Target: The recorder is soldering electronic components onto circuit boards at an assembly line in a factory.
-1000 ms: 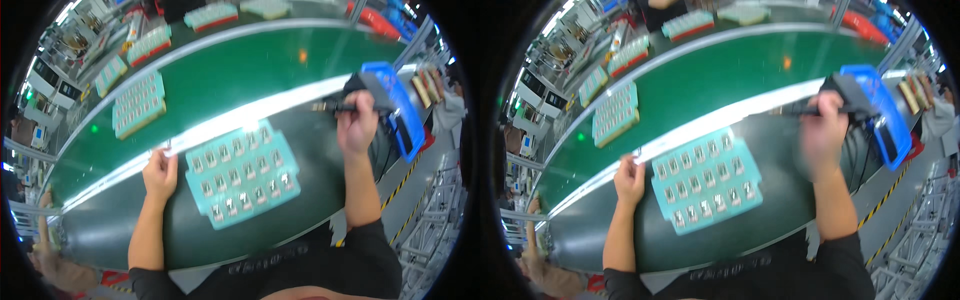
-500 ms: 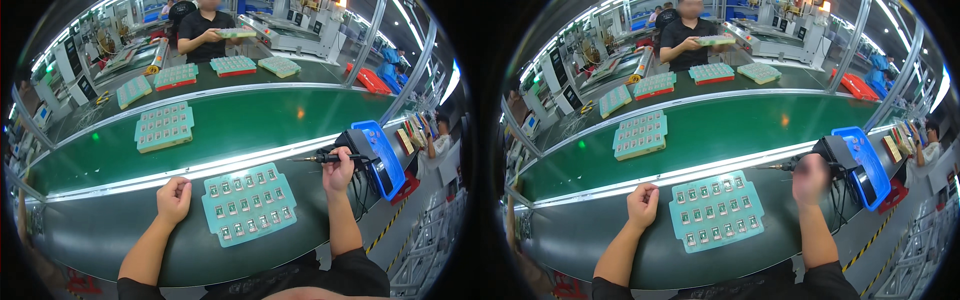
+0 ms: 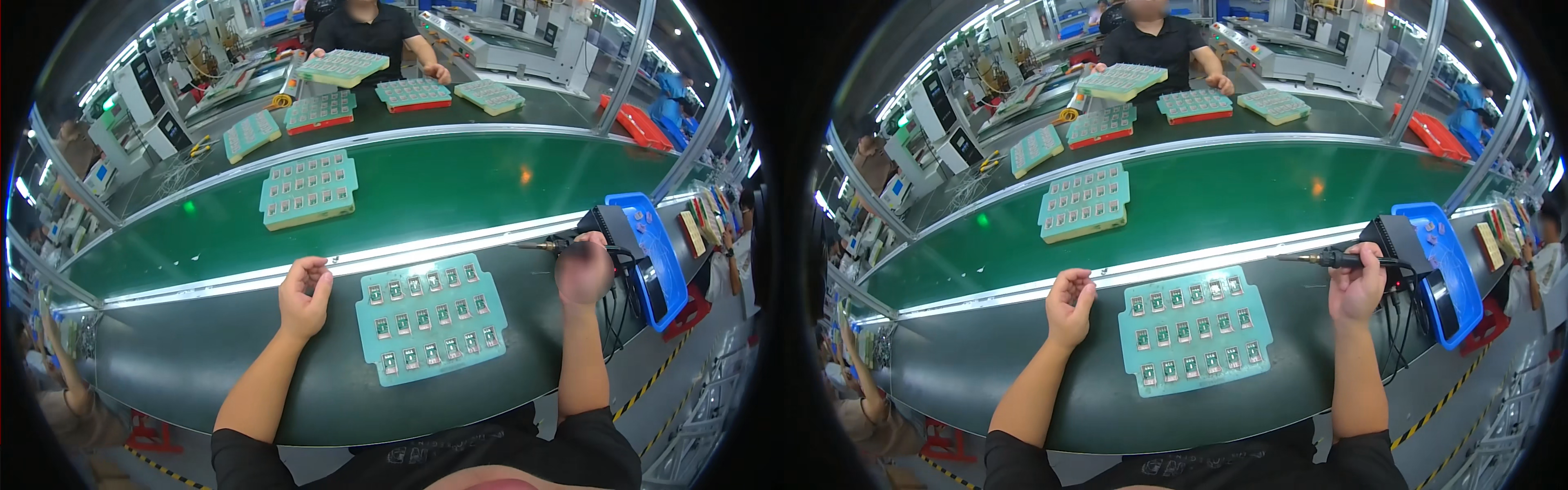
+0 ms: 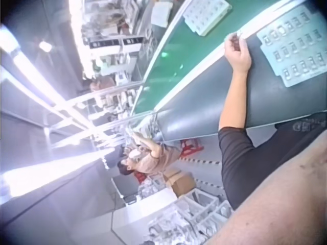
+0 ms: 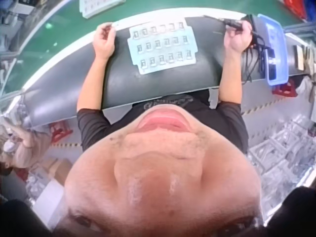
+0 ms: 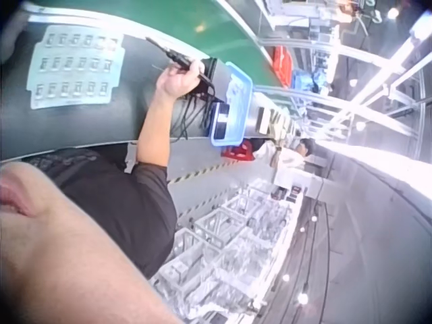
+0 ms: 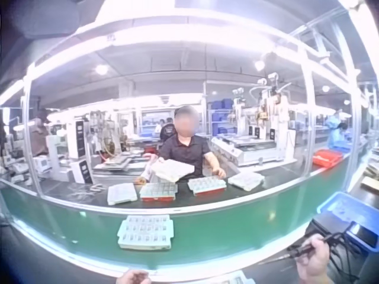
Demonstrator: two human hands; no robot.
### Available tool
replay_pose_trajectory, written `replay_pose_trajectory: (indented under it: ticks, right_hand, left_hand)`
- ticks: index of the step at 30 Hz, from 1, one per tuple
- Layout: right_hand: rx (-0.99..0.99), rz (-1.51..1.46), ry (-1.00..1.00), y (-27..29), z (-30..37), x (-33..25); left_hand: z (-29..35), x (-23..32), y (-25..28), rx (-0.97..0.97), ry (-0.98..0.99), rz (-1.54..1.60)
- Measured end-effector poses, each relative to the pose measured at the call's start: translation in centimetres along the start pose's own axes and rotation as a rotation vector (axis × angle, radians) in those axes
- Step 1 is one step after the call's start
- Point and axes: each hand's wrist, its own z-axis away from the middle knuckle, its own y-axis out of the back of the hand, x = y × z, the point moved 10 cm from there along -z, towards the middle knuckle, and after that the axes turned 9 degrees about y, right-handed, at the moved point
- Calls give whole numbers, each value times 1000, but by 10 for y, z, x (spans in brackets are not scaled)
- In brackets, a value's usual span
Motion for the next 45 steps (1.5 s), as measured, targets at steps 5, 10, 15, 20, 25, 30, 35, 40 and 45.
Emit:
replay_pose_trajectory:
  ticks: [5, 10, 15, 20, 25, 30, 35, 40, 45]
  right_hand:
    - [-49, -24, -50, 9, -6, 10]
    - [-65, -47, -101, 13, -5, 10]
    - [-163, -80, -123, 4, -7, 13]
    - [-143, -79, -150, 17, -18, 17]
    - [-159, -78, -184, 18, -20, 19]
    - [-195, -13, -182, 28, -26, 15]
    - [-177, -61, -282, 22, -28, 26]
    - [-202, -77, -295, 24, -30, 31]
    - [-239, -71, -312, 31, -37, 33]
  left_hand:
    - [-38, 19, 33, 110, -4, 244]
    - [-117, -9, 62, 164, 422, 687]
    - [-172, 4, 41, 47, 466, 824]
    - [-152, -1, 58, 45, 394, 807]
    - [-85, 18, 97, 44, 372, 630]
    - [11, 47, 96, -44, 406, 736]
    - [80, 68, 107, 43, 412, 596]
    - [106, 71, 106, 97, 449, 517]
    - [111, 72, 98, -150, 399, 829]
